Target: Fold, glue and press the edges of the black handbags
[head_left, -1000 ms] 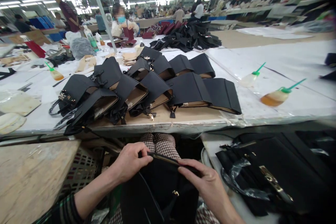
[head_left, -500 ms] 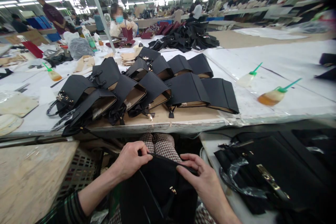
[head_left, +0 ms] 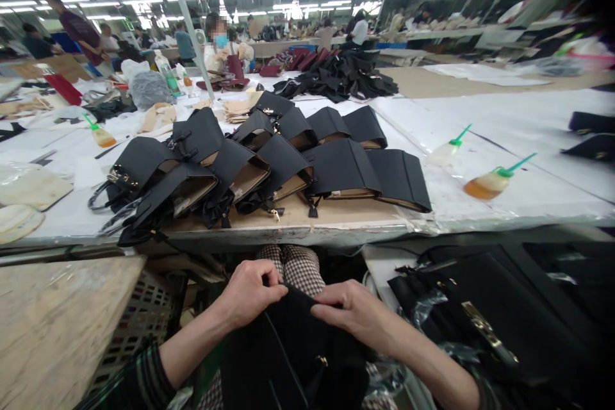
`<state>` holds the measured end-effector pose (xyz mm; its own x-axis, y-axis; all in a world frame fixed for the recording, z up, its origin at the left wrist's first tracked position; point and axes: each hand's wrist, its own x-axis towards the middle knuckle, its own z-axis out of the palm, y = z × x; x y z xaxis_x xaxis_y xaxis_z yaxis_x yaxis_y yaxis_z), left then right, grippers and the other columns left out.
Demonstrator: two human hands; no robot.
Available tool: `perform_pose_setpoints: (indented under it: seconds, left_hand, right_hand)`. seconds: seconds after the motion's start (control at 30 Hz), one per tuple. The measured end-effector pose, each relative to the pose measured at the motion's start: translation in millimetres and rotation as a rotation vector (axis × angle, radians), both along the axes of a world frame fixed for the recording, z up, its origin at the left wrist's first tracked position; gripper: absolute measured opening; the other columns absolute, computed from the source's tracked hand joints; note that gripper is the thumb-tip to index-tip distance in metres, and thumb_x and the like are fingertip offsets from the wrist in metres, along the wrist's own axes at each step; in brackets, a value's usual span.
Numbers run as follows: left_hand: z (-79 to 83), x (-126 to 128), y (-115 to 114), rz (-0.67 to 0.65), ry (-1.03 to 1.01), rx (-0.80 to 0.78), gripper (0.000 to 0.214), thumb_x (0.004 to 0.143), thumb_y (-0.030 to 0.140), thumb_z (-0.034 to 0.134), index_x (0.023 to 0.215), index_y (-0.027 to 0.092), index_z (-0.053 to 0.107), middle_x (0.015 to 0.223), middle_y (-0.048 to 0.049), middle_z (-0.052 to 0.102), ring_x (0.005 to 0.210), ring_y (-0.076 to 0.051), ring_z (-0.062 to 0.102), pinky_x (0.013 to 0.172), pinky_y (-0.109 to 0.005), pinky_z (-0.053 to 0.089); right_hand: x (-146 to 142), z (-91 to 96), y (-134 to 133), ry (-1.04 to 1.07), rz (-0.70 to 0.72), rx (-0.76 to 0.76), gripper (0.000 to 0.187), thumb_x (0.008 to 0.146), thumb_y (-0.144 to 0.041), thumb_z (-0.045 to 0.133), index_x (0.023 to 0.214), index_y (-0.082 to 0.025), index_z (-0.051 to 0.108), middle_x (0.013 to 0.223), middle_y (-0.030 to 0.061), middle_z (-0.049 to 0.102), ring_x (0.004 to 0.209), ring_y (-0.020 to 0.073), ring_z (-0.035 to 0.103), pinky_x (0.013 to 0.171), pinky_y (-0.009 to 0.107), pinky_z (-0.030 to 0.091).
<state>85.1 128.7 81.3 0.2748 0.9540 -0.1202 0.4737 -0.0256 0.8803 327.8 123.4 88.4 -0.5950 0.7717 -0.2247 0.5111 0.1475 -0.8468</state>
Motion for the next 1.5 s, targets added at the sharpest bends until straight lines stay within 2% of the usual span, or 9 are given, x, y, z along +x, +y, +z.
perform_pose_setpoints:
  seconds: [0.1,0.27,0.63,0.93,1.03,1.13,1.3,1.4,1.5]
  left_hand:
    - [0.2,-1.2,-0.4,-0.011,-0.015,-0.011,0.024,0.073,0.024,0.071,0.058,0.017,0.054,0.077,-0.0023,0.070,0.074,-0.017,0.064,0.069,-0.026,0.046]
    - [-0.8,-6.5,0.2,-0.028,-0.017,-0.008,0.020,0.073,0.023,0.072,0.061,0.017,0.057,0.077,-0.0015,0.070,0.075,-0.017,0.063,0.070,-0.026,0.045]
    - [13.8,-7.7,-5.2,-0.027,-0.054,0.030,0.023,0.072,0.016,0.074,0.057,0.017,0.056,0.085,-0.0031,0.071,0.083,-0.017,0.066,0.077,-0.027,0.046]
    - [9.7,-3.7,-4.5,-0.006,-0.076,0.014,0.027,0.070,0.013,0.071,0.056,0.017,0.050,0.081,-0.0026,0.070,0.078,-0.016,0.063,0.073,-0.027,0.046]
    - [6.9,-1.5,-7.4,0.053,-0.116,-0.031,0.033,0.069,0.013,0.072,0.054,0.018,0.043,0.079,-0.0030,0.069,0.075,-0.016,0.062,0.069,-0.026,0.044]
    - [6.1,-1.5,-7.8,0.080,-0.187,-0.053,0.034,0.065,0.009,0.072,0.061,0.019,0.039,0.077,-0.0008,0.066,0.074,-0.014,0.059,0.068,-0.024,0.043]
    - [22.3,-29.7,3.2,-0.116,-0.157,-0.261,0.042,0.063,0.015,0.078,0.097,0.019,0.054,0.088,0.0017,0.064,0.077,-0.013,0.056,0.067,-0.023,0.043]
    - [39.4,-51.4,8.5,-0.240,0.075,-0.354,0.036,0.066,0.027,0.079,0.097,0.017,0.063,0.086,0.0013,0.065,0.078,-0.015,0.056,0.065,-0.022,0.041]
    - [46.9,-57.0,9.8,-0.327,0.105,-0.420,0.028,0.070,0.029,0.075,0.094,0.016,0.068,0.079,0.0027,0.064,0.071,-0.013,0.055,0.062,-0.022,0.040]
  right_hand:
    - [-11.9,-4.1,13.5,-0.021,0.064,-0.077,0.041,0.088,-0.032,0.059,0.053,-0.018,0.042,0.055,-0.0060,0.026,0.054,0.0104,0.027,0.047,0.024,0.018]
    - [-34.6,-12.6,27.2,0.113,0.165,-0.208,0.034,0.087,-0.033,0.055,0.060,-0.020,0.040,0.057,-0.0067,0.030,0.053,0.0101,0.027,0.046,0.023,0.018]
    - [-37.8,-6.5,12.3,0.098,0.045,-0.072,0.030,0.085,-0.022,0.052,0.058,-0.019,0.040,0.058,-0.0059,0.032,0.057,0.0113,0.030,0.051,0.025,0.021]
    - [-34.3,-6.1,7.7,0.077,0.036,0.002,0.032,0.087,-0.020,0.053,0.057,-0.018,0.040,0.056,-0.0064,0.032,0.055,0.0108,0.032,0.051,0.025,0.021]
    - [-36.7,-3.8,7.8,0.059,0.052,0.064,0.031,0.089,-0.023,0.055,0.059,-0.018,0.049,0.056,-0.0062,0.037,0.056,0.0113,0.036,0.053,0.025,0.024]
    - [-43.2,-5.1,12.0,0.111,0.093,0.052,0.019,0.091,-0.027,0.056,0.075,-0.019,0.064,0.065,-0.0044,0.051,0.063,0.0138,0.045,0.058,0.024,0.031]
    - [-50.2,-1.9,25.9,0.120,0.225,-0.031,0.017,0.089,-0.024,0.055,0.082,-0.017,0.069,0.067,-0.0031,0.056,0.064,0.0145,0.048,0.058,0.023,0.034]
    - [-45.2,13.8,31.7,0.086,0.282,-0.008,0.018,0.088,-0.020,0.053,0.081,-0.017,0.069,0.066,-0.0030,0.058,0.063,0.0142,0.051,0.058,0.023,0.035]
    - [-36.7,31.3,34.2,0.016,0.323,0.119,0.018,0.088,-0.018,0.054,0.078,-0.018,0.068,0.069,-0.0022,0.062,0.067,0.0152,0.057,0.066,0.023,0.038]
